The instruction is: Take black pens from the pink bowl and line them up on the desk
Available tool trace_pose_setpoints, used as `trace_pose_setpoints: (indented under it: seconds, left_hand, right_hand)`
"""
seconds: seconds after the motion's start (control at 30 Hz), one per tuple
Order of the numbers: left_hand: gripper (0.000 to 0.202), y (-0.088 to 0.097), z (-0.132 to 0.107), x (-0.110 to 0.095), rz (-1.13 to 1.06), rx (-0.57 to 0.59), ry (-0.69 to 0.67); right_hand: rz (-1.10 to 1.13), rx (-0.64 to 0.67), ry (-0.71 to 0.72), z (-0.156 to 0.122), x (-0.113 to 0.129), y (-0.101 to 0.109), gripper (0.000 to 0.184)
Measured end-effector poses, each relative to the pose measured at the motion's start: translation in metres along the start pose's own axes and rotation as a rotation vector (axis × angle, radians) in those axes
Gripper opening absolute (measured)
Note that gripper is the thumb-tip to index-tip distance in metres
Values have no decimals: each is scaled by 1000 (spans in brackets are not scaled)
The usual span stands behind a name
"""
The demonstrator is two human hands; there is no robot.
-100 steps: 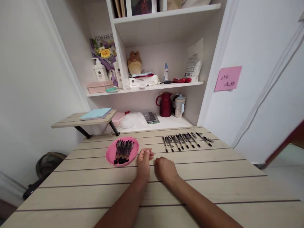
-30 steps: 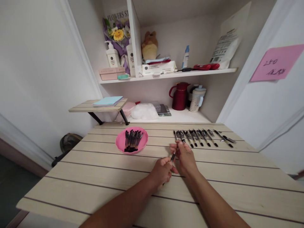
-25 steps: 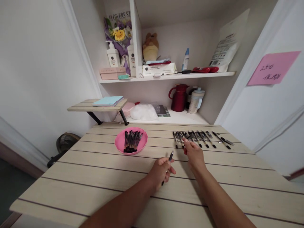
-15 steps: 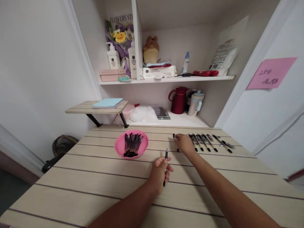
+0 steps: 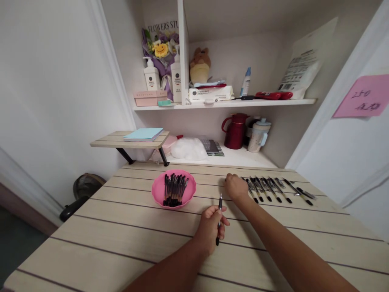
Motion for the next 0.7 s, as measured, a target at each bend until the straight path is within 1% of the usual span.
trace_pose_setpoints:
  seconds: [0.07,0.13,0.2,0.27,0.33,0.37,0.4,0.47,0.57,0.7]
  left_hand:
    - [41,0,0,0,-5,-2,3]
    - [39,0,0,-1,-16,-6,4]
    - [36,-2,0,-1,-22,4,-8]
    - [33,-3,0,-1,-12,19,-25]
    - [32,-4,0,-2,8,25,-34]
    - [32,-4,0,-2,17,21,-34]
    - [32,-4,-1,-3,24,18,-32]
    - [33,-3,-1,-3,36,11,-26]
    - [32,-3,-1,-2,65,7,-30]
    - [33,-5,-2,-1,114,-12,-63]
  right_hand:
    - [114,28,-2,-13,-2,2,21]
    - [235,80,3,-31,-3,2,32]
    - [438,142,-13,-52,-4,0,44]
    - [811,222,-82,-72,-3,-3,47]
    - [1199,292,-168,-87,0,-5,46]
    - [1333,315,-201,-92,1,-6,46]
    - [1405,329,-214,-96,2,-7,46]
    - [1480,346,-214,-100,5,-8,45]
    - [1515,374,-196,-100,6,-11,42]
    - [1519,319,-224,-97,4,-11,40]
Point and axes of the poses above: each hand's wrist, its own z-axis towards the middle knuckle, its own y-axis out of the back of the hand, x = y × z, the point moved 1 cm from there along z, towards the middle knuckle, and after that the axes turned 1 degree about z, right-handed, at the moved point
